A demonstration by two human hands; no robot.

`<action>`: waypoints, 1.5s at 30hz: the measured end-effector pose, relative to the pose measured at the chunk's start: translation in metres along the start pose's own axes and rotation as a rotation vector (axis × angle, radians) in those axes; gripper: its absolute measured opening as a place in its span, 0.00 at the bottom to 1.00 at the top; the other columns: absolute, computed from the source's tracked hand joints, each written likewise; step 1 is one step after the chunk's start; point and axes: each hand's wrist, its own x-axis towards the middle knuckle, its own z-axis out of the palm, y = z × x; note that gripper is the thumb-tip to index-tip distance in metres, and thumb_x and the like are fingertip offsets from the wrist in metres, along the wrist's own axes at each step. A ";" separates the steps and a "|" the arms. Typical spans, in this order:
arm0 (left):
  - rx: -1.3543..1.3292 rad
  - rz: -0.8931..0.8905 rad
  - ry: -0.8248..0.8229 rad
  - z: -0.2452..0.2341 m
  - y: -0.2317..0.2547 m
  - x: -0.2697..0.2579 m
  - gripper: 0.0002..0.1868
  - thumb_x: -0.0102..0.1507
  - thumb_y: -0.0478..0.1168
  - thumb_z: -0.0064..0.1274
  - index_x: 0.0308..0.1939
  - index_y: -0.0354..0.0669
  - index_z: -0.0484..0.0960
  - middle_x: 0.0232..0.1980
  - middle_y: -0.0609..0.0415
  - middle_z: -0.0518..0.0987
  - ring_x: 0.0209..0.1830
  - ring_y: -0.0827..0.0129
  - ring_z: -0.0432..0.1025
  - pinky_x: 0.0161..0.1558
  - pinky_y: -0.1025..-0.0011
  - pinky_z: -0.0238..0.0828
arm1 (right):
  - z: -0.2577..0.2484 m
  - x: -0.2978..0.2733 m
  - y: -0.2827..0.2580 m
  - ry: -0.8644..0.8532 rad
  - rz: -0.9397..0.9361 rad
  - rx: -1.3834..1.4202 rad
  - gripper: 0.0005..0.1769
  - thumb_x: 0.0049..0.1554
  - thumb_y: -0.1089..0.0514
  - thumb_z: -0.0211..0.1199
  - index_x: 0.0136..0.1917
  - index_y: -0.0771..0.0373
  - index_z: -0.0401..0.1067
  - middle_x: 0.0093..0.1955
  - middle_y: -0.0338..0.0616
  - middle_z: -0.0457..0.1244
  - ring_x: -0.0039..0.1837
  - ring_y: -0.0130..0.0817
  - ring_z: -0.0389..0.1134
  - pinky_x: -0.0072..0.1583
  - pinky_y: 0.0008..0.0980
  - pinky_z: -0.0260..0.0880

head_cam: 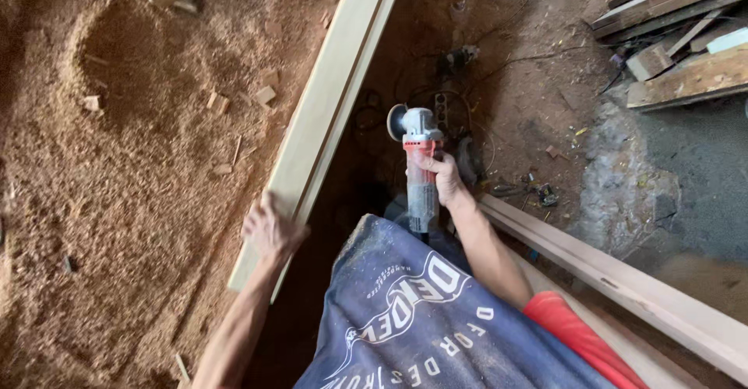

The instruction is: The person smooths a long wooden plank using an angle grinder, then flips it to sand the other side. They proceed to sand the plank by hand with a sanding block and finally cut the plank using a circular saw.

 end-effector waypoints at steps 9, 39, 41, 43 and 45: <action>-0.089 0.103 0.048 -0.050 0.190 0.162 0.67 0.40 0.47 0.71 0.76 0.49 0.46 0.68 0.37 0.62 0.68 0.40 0.58 0.64 0.41 0.54 | -0.038 0.021 -0.027 0.138 -0.131 -0.097 0.20 0.52 0.50 0.70 0.52 0.64 0.75 0.42 0.41 0.68 0.43 0.33 0.70 0.48 0.34 0.72; -0.680 0.366 -0.713 -0.012 0.073 0.208 0.43 0.42 0.70 0.67 0.44 0.34 0.87 0.38 0.46 0.87 0.36 0.60 0.81 0.47 0.61 0.79 | 0.026 -0.035 0.067 0.636 -0.189 0.148 0.16 0.50 0.57 0.69 0.52 0.65 0.76 0.41 0.44 0.69 0.40 0.36 0.71 0.45 0.36 0.72; -0.831 0.542 -0.831 -0.023 0.076 0.205 0.46 0.50 0.71 0.62 0.56 0.35 0.84 0.54 0.50 0.83 0.53 0.69 0.74 0.56 0.65 0.66 | 0.041 -0.040 0.071 0.638 -0.211 0.164 0.16 0.50 0.58 0.69 0.52 0.65 0.76 0.41 0.44 0.69 0.40 0.36 0.71 0.45 0.36 0.72; -1.076 0.660 -0.949 -0.056 0.081 0.194 0.45 0.55 0.68 0.62 0.60 0.32 0.79 0.61 0.47 0.79 0.61 0.66 0.72 0.62 0.62 0.63 | 0.054 -0.048 0.071 0.622 -0.238 0.178 0.16 0.51 0.58 0.69 0.52 0.65 0.76 0.41 0.44 0.68 0.41 0.36 0.70 0.46 0.37 0.71; -1.321 0.764 -1.018 -0.104 0.094 0.170 0.47 0.55 0.70 0.60 0.62 0.33 0.76 0.57 0.44 0.79 0.55 0.62 0.74 0.53 0.60 0.69 | 0.069 -0.051 0.068 0.654 -0.299 0.047 0.17 0.50 0.60 0.69 0.53 0.64 0.77 0.46 0.40 0.69 0.47 0.31 0.70 0.51 0.33 0.69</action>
